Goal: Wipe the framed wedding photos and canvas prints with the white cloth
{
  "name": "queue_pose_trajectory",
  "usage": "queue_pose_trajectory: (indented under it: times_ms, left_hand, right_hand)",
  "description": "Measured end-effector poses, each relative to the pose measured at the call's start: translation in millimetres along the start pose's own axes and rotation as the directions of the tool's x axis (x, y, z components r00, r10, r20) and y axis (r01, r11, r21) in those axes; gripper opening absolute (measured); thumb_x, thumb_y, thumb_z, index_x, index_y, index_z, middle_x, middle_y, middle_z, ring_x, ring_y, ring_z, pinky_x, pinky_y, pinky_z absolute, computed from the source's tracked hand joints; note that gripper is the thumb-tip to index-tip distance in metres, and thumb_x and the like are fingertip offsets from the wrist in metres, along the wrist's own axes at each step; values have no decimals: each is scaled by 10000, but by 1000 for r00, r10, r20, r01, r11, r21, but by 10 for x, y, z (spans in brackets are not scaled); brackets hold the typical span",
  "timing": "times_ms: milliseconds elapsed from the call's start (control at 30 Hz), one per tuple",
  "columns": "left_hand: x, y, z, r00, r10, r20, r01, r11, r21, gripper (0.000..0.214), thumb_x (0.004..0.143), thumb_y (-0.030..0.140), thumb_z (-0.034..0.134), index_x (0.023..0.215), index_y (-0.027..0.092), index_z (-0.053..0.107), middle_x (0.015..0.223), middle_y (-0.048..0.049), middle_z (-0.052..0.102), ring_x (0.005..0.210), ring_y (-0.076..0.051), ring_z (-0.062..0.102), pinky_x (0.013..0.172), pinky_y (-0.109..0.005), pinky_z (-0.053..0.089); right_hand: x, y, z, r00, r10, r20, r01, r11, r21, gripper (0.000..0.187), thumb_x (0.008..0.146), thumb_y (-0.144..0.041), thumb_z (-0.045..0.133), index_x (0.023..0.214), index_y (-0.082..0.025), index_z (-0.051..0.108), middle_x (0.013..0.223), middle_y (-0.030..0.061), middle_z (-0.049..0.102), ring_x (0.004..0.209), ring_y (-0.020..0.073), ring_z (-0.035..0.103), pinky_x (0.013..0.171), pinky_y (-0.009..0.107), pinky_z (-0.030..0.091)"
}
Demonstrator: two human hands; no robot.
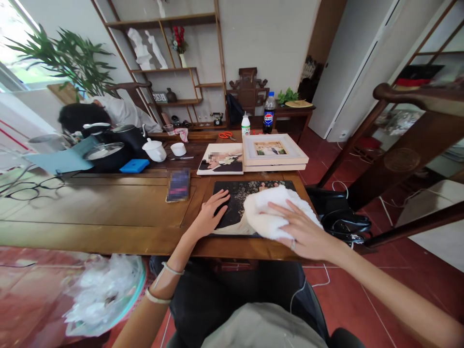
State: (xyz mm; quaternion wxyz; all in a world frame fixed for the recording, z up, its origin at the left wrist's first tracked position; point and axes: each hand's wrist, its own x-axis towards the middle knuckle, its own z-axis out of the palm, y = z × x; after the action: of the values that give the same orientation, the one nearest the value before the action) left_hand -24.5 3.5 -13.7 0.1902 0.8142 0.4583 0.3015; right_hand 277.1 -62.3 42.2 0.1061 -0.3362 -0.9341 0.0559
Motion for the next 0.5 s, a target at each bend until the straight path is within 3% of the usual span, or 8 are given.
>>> queue_pose_trajectory:
  times_ms: [133,267,367,500]
  left_hand:
    - [-1,7,-4,1000,-10,3,10,1000,-8,377,932,307,401,1288,249,512,1421,-53,451,1366,-216,325,1103,-472,282]
    - [1,-12,9,1000,3,-13,-3,1000,-16,376,929,297,408,1286,241,513,1414,-64,458,1364,-216,329,1104,-480,276]
    - [3,-27,18,1000,5,-18,-6,1000,-20,377,928,295,410,1287,239,513,1412,-67,461,1361,-217,333,1102,-482,278]
    - [-1,-11,16,1000,4,-20,-4,1000,-17,376,928,291,413,1285,237,517,1410,-66,464,1358,-214,339,1100,-467,284]
  right_hand:
    - [406,510,37,993,118,-29,-119,993,-5,381,932,-403,416,1021,-164,699,1441,139,391,1357,273,293,1122,538,126]
    - [718,827,71,977,208,-49,-208,978,-2,436,938,-447,371,1128,-179,659,1451,121,379,1350,282,307,1116,545,131]
    - [745,806,85,972,226,-59,-228,973,-32,454,945,-456,345,1137,-183,653,1453,126,373,1364,283,275,1111,561,125]
    - [506,464,71,986,162,-35,-164,985,-53,436,948,-420,365,1101,-144,666,1441,166,380,1386,282,213,1102,582,134]
